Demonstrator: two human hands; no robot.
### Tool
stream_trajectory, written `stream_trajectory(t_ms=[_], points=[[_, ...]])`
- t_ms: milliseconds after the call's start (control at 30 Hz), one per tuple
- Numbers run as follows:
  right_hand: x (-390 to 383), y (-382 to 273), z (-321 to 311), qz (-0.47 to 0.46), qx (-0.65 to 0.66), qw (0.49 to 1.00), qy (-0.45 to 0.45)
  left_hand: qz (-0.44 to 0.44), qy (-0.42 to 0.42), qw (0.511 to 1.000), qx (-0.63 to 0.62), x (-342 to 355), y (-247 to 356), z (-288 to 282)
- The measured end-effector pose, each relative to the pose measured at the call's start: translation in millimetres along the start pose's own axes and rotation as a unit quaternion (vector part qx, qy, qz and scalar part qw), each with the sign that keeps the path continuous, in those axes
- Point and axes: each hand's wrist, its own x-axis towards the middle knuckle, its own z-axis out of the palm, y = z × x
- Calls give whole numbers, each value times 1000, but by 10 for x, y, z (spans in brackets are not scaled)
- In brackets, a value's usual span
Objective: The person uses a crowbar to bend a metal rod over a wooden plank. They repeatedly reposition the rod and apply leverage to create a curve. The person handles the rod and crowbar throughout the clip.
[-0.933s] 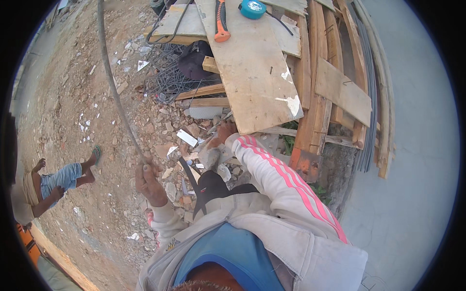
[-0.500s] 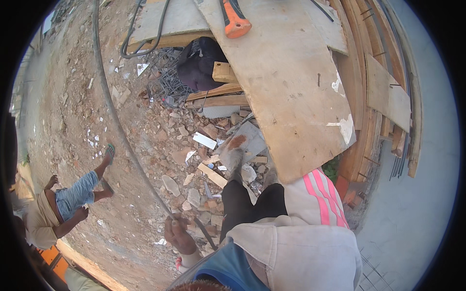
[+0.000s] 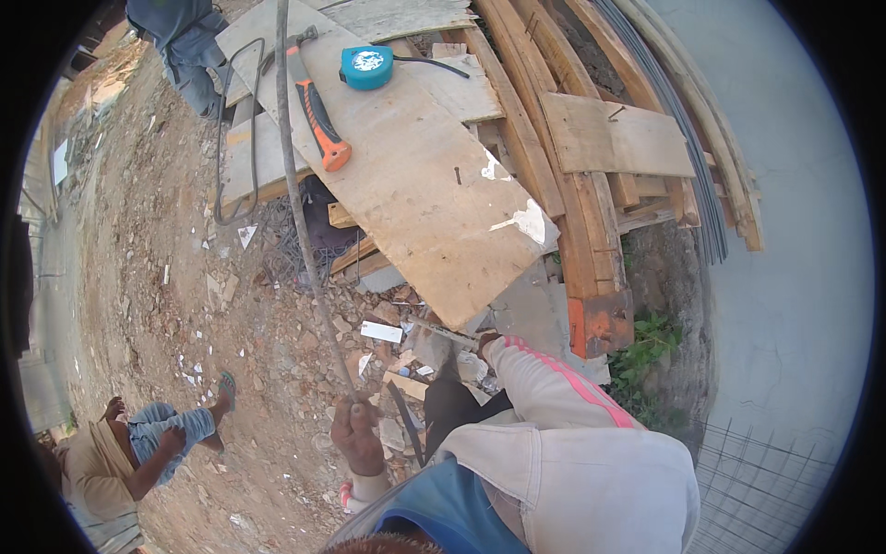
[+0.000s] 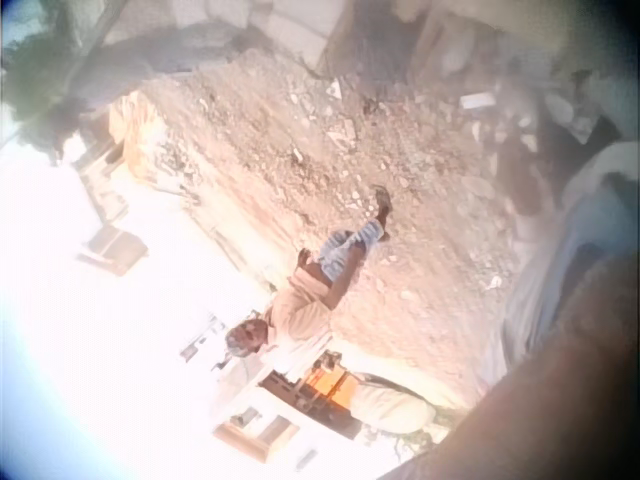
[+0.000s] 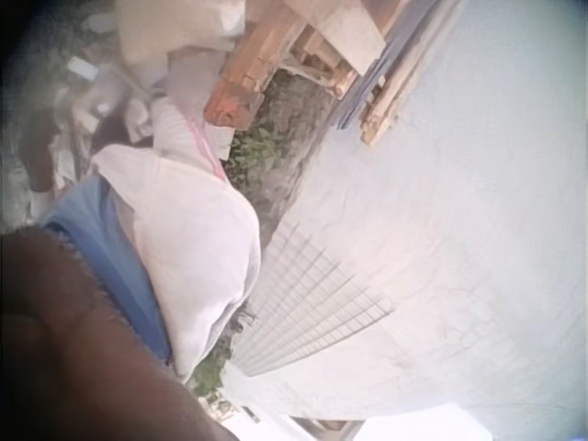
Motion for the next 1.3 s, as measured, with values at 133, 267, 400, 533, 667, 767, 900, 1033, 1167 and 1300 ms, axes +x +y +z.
stream_trajectory(t_ms=[133, 267, 400, 533, 667, 767, 900, 1033, 1167, 1300], points=[[-229, 1028, 336, -13, 22, 1000, 0, 7, -81, 996, -23, -69, 77, 290], [-729, 1867, 349, 9, 66, 997, -41, 31, -123, 992, -14, -160, 361, 757], [-1190, 2986, 876, 78, 206, 974, -43, -58, -195, 972, -121, -447, 693, 1304], [-1263, 3768, 1433, 142, 367, 919, -2, -88, -236, 955, -156, -634, 905, 1796], [-1165, 4346, 1842, 147, 300, 937, 106, -74, -284, 938, -186, -1004, 1191, 2327], [-316, 5674, 2942, -94, 20, 986, 134, -146, -273, 913, -267, -903, 932, 2440], [-779, 5463, 2823, 117, 307, 929, 169, -99, -245, 944, -198, -1293, 1159, 3032], [-1164, 5758, 2652, 140, 359, 899, 207, -59, -183, 968, -159, -1385, 830, 3068], [-1301, 5896, 2695, 143, 419, 860, 253, -37, -133, 986, -94, -1395, 568, 3031], [-1314, 6010, 2886, 141, 483, 808, 306, -29, -93, 995, -12, -1452, 699, 3095]])
